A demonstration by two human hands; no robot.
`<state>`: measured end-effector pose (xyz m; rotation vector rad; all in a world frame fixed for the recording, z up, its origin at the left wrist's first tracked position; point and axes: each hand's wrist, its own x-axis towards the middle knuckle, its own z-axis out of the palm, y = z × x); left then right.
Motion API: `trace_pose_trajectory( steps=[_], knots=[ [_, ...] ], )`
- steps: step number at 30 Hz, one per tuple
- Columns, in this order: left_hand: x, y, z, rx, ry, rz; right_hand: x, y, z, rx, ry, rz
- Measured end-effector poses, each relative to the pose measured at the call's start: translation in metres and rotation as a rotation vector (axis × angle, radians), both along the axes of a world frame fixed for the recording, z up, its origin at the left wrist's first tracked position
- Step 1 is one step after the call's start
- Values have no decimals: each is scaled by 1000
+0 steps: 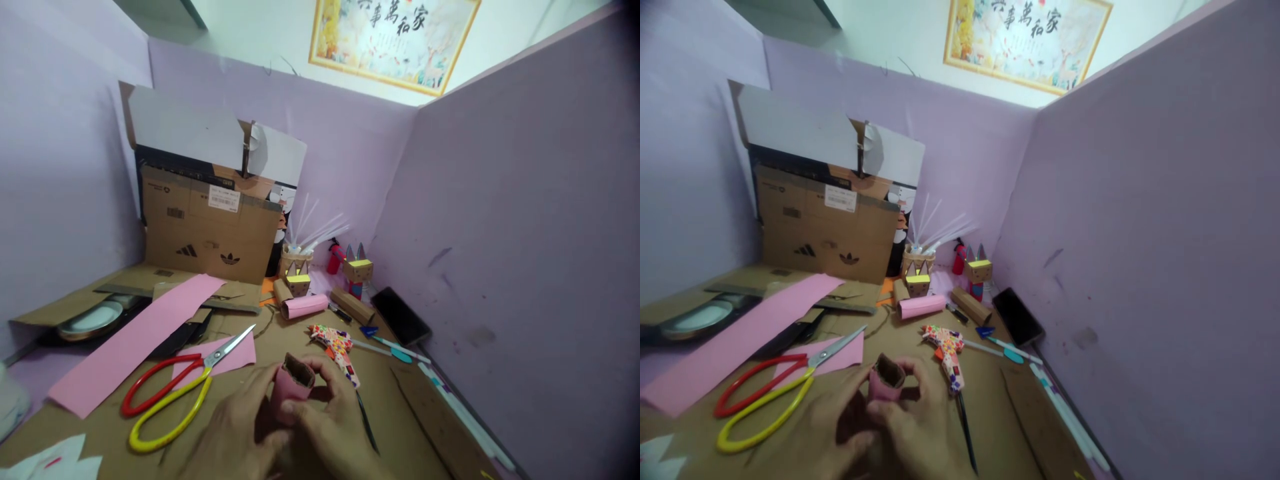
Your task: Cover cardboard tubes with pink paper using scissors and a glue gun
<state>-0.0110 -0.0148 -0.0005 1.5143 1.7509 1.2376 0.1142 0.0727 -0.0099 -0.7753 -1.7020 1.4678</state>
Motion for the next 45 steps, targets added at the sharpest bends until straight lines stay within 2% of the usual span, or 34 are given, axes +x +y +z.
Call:
trace_pose_trajectory(
  steps=[2, 6, 8, 13, 19, 25, 30, 36, 42, 45],
  knots=[
    [3, 2, 5, -45, 16, -60, -1, -4, 3, -67, -49, 0],
    [0, 3, 8, -100, -4, -82, -2, -5, 6, -115, -96, 64],
    [-3, 2, 6, -81, -36, -107, -2, -3, 5, -67, -76, 105],
    [-4, 3, 1, -104, -1, -95, 1, 3, 4, 189, -31, 225],
    [-5, 8, -10, -34, -6, -85, 1, 4, 8, 216, -69, 134],
    [-9, 8, -15, -102, 18, -153, 5, 8, -6, 339, -29, 163],
    [-11, 7, -9, -83, -3, -172, 11, 14, -9, 431, -8, 166],
    [-13, 6, 0, -73, 63, -208, 11, 17, 1, 500, -35, 326],
    [-11, 7, 5, -135, 33, -206, 13, 16, 3, 523, -32, 355],
    [-9, 7, 8, -195, -40, -162, 11, 16, -2, 457, -38, 293]
  ],
)
